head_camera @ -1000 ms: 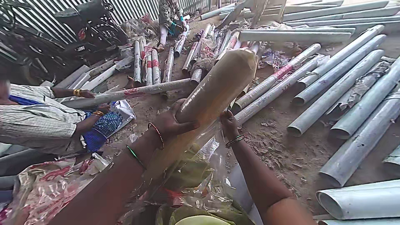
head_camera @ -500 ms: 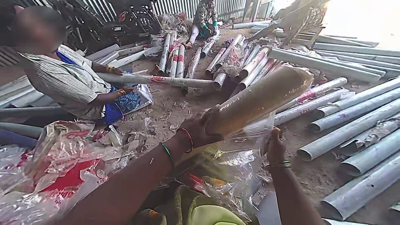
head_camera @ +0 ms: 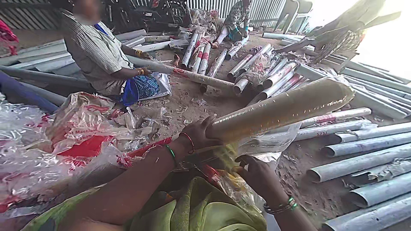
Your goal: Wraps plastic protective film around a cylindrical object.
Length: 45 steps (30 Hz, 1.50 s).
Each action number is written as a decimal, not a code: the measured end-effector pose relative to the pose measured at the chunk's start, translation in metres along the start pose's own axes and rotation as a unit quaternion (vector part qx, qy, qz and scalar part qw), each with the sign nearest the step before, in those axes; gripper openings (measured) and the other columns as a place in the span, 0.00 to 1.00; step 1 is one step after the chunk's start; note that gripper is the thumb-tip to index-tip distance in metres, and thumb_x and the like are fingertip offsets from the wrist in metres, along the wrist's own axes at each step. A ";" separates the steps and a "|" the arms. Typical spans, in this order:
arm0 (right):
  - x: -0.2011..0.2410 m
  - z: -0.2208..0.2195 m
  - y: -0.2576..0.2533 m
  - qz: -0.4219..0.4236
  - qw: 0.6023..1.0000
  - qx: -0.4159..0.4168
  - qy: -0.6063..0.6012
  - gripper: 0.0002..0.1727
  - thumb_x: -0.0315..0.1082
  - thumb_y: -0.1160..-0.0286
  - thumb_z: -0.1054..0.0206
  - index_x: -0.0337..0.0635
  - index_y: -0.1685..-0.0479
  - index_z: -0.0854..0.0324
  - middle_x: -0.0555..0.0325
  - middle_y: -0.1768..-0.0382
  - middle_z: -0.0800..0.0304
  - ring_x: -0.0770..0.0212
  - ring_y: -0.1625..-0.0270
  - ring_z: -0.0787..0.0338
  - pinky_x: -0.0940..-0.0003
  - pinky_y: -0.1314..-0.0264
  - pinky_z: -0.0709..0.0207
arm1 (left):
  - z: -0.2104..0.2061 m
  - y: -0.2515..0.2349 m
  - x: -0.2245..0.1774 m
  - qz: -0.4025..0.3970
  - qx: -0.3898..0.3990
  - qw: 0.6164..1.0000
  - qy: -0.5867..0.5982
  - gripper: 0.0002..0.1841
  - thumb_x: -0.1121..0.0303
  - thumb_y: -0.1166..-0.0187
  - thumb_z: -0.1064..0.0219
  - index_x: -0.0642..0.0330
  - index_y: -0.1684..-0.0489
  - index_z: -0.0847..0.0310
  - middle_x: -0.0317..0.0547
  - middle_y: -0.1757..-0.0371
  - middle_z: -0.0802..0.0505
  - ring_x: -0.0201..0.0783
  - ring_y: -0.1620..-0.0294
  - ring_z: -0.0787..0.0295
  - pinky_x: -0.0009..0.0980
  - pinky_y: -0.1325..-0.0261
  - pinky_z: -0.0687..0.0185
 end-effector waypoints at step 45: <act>0.001 0.001 -0.035 -0.007 0.985 0.161 0.060 0.16 0.46 0.25 0.30 0.39 0.59 0.14 0.60 0.75 0.17 0.64 0.73 0.22 0.55 0.64 0.27 | -0.040 0.140 0.104 0.010 -0.133 0.990 -0.036 0.49 0.31 0.29 0.36 0.56 0.11 0.36 0.59 0.10 0.35 0.60 0.08 0.46 0.64 0.14 0.49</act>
Point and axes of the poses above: each hand's wrist, its own y-axis away from the middle knuckle, its own z-axis out of the back of the hand, x = y × z, the point moved 2 cm from there along -y, towards the middle knuckle
